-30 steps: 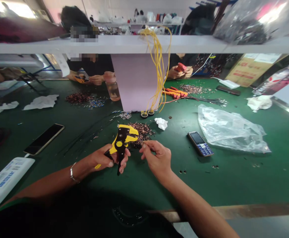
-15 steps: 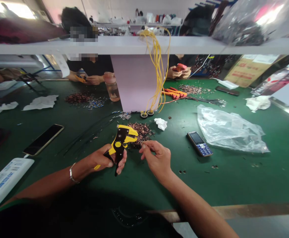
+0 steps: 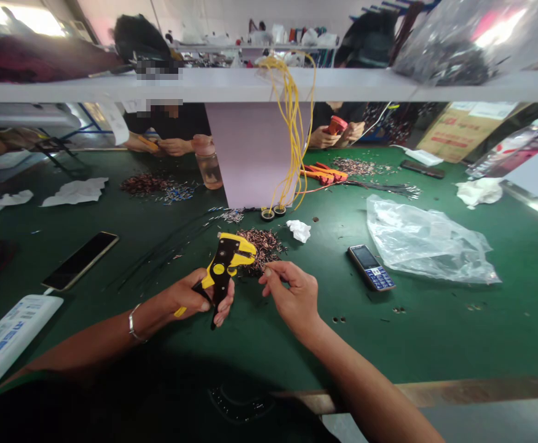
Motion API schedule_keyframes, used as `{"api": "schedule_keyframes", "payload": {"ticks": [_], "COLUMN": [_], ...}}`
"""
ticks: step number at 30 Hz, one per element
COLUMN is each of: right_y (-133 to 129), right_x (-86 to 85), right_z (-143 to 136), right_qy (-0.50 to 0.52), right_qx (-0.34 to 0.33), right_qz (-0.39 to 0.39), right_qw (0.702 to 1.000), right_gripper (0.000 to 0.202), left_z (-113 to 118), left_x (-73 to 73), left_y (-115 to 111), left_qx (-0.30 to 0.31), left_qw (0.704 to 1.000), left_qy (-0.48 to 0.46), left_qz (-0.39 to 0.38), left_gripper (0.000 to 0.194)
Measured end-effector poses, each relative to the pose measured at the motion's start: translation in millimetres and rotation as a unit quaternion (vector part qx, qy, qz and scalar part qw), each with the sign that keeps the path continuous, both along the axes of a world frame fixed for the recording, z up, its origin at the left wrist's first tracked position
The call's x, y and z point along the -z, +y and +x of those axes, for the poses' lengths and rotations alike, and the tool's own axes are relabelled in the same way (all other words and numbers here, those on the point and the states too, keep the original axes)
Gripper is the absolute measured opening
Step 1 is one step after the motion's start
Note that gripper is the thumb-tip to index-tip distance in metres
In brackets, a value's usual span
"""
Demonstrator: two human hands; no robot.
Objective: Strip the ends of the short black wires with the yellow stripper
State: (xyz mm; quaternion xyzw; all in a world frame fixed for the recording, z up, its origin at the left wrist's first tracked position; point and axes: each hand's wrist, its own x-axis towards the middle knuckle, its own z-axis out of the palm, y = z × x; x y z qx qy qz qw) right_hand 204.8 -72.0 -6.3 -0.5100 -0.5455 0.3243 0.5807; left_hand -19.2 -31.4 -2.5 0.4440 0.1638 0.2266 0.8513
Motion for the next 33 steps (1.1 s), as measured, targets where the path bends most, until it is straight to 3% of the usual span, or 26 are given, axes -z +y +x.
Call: {"api": "schedule_keyframes", "payload": {"ticks": [33], "right_y": [1.6], "right_x": [-3.5], "right_z": [3.3], "right_qy": [-0.022], "right_qx": [-0.003], "right_qz": [0.003], "right_qw": [1.0], "right_gripper": [0.009], "left_z": [1.7], "left_x": [-1.1], "left_y": [-4.1], "left_qx": [-0.041], "left_qw": [0.999], "left_qy": [0.012], "left_qz": [-0.003], "left_gripper": [0.024]}}
